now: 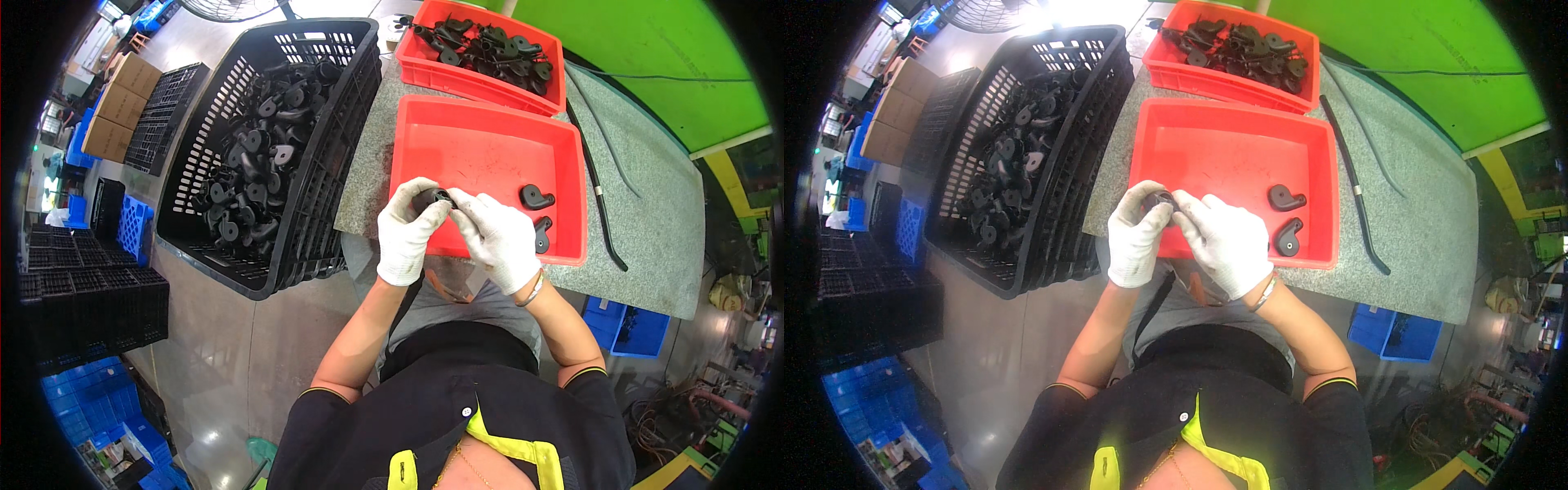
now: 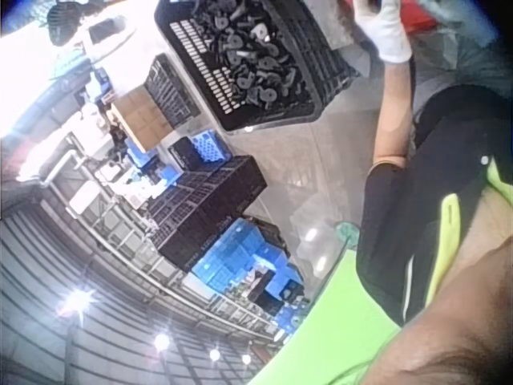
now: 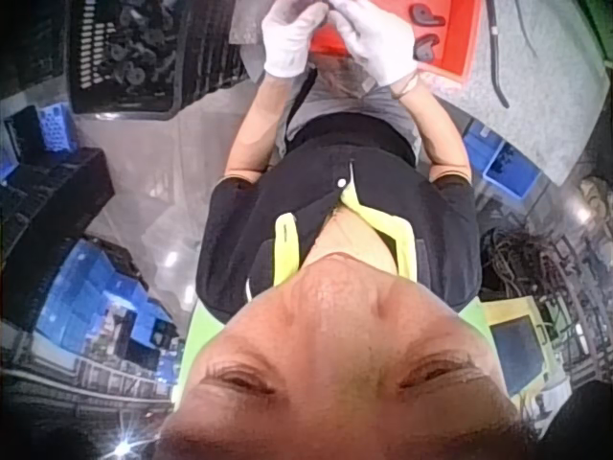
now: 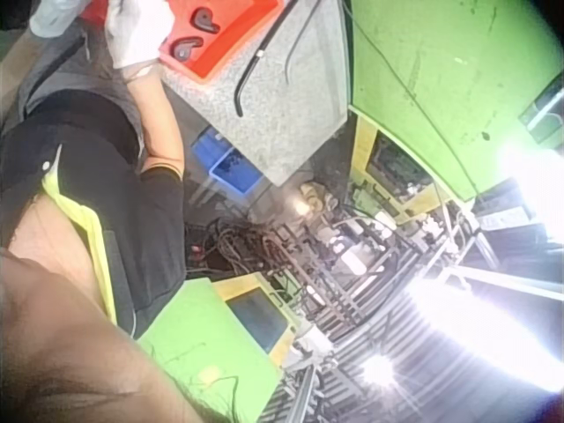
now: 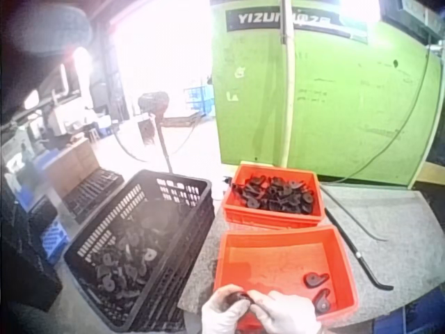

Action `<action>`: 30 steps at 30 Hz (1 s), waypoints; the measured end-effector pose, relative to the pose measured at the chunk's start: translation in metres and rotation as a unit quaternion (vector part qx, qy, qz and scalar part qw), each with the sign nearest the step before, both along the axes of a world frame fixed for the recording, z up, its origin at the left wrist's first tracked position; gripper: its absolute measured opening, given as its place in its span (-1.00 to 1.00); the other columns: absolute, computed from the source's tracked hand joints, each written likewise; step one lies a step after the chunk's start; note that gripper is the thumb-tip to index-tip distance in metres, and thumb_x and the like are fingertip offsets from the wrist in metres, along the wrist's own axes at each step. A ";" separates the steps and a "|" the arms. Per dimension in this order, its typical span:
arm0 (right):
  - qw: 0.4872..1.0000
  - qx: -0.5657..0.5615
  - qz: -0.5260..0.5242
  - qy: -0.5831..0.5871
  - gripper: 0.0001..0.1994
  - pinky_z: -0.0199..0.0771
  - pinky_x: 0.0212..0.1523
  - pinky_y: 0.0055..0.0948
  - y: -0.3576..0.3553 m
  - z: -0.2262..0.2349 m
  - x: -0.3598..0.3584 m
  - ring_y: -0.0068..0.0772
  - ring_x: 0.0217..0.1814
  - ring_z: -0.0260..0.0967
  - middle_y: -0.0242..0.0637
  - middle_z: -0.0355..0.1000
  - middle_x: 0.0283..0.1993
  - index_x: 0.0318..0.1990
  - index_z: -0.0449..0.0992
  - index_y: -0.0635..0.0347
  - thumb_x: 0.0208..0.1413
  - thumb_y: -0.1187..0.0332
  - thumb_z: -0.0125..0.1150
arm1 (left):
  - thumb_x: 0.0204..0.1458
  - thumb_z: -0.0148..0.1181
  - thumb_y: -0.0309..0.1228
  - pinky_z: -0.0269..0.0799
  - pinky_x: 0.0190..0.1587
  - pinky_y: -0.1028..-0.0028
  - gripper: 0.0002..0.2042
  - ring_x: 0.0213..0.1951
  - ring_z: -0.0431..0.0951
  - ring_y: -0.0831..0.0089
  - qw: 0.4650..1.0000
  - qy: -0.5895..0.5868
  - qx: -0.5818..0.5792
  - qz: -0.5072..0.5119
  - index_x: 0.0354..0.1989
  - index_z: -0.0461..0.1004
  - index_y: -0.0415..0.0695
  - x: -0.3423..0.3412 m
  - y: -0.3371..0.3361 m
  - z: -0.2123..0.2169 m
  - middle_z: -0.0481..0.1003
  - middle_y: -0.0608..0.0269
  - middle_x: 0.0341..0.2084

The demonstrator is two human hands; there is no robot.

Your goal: The person sorts black plastic molded parts by hand, taking them from a large black crate and placing them into red and green trays.

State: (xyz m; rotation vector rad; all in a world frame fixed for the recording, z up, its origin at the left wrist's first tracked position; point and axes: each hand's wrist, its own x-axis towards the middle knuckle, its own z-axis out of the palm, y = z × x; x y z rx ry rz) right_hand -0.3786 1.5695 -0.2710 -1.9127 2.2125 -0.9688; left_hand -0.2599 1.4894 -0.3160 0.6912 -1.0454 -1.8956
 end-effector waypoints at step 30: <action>0.939 0.270 -0.108 0.183 -0.84 0.46 -0.32 -0.15 0.035 -0.076 -0.138 -0.01 -0.27 0.46 -0.01 0.38 -0.21 -0.17 0.28 0.20 0.08 0.44 -0.10 | 0.05 0.16 -0.51 0.37 0.00 0.49 -0.57 -0.12 0.45 0.40 0.819 -0.273 -0.326 0.384 0.10 0.27 -0.36 0.123 -0.141 0.037 0.38 0.04 -0.03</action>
